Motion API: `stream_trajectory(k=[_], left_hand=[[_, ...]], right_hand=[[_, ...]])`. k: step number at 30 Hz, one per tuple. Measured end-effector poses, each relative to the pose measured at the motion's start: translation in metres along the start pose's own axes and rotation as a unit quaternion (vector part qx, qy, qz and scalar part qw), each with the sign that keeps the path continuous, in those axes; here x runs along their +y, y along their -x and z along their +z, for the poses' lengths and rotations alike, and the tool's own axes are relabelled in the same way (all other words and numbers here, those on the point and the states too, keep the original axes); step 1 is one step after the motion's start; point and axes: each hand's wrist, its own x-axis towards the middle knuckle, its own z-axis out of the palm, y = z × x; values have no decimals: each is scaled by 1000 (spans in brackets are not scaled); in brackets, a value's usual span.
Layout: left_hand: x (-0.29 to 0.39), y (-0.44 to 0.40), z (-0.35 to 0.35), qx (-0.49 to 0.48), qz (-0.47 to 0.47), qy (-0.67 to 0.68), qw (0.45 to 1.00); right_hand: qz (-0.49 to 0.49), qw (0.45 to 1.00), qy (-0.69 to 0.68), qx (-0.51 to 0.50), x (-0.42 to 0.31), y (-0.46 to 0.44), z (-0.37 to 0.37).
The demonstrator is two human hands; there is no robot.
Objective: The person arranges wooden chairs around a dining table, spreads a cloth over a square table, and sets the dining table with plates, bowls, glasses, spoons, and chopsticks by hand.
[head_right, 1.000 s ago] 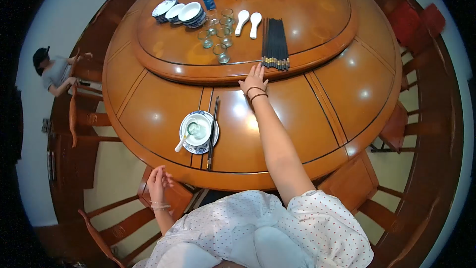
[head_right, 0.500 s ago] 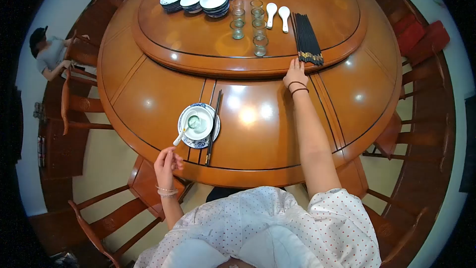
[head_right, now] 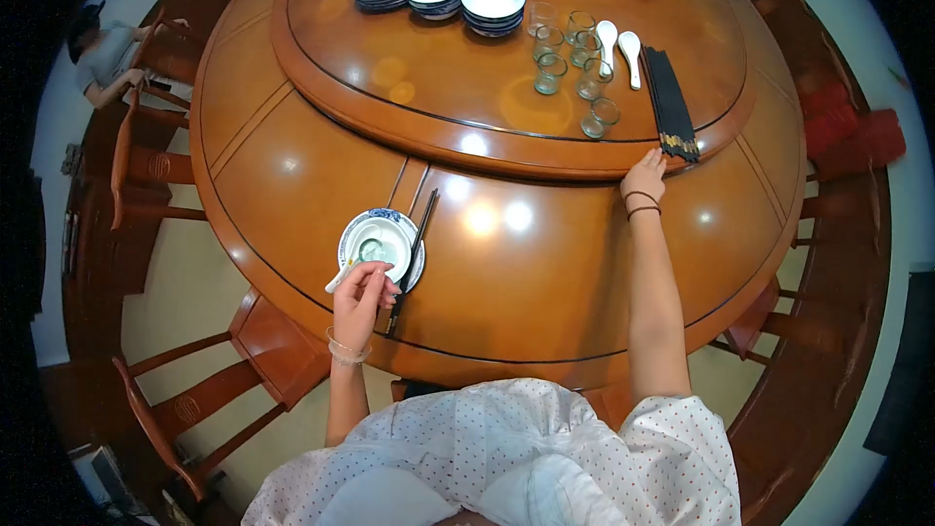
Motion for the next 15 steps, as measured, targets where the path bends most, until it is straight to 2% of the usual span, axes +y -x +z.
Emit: stream_trajectory(k=[5,8,15], left_hand=[[-7,-15,64,4,9,29,1000],[-16,-18,121,13,4,14,1000],[-60,-3,285,34,-27,118,992]], right_hand=[[-27,990,64,119,43,-35,25],[-68,983,76,152,74,-50,29],[-170,978,-43,113,145,-69,35]])
